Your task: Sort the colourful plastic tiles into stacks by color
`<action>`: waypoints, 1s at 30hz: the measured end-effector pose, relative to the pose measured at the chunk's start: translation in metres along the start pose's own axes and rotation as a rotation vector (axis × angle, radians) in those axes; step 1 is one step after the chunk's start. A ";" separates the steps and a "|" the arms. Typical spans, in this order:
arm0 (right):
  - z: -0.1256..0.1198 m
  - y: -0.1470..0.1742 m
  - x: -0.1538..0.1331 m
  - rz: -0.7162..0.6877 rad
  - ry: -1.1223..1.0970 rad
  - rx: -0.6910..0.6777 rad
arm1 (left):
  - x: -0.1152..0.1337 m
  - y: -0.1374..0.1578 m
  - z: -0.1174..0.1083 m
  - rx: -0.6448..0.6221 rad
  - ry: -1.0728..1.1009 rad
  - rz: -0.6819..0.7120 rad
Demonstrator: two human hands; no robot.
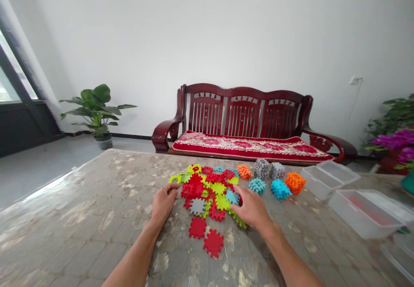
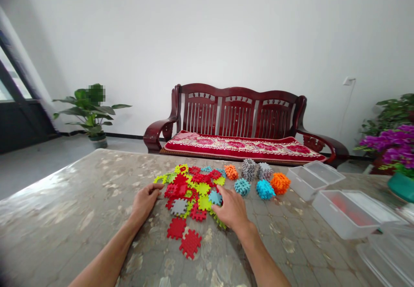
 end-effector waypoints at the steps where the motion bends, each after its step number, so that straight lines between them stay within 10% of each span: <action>1: 0.000 0.000 0.000 0.004 0.005 -0.012 | 0.000 0.000 0.000 0.001 -0.002 -0.001; 16: -0.010 -0.004 0.009 0.043 -0.011 0.112 | -0.002 0.000 0.000 -0.022 -0.020 -0.023; 22: -0.058 -0.005 0.062 0.201 0.023 0.402 | -0.005 -0.002 0.002 -0.025 -0.033 -0.014; 30: -0.061 -0.005 0.103 0.392 0.213 0.335 | -0.003 -0.001 0.003 -0.031 -0.053 -0.012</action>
Point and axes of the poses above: each hand's wrist, its own y-axis away from the middle knuckle, its own z-axis out of the palm, x = y × z, the point moved 9 cm from there along -y, towards the middle knuckle
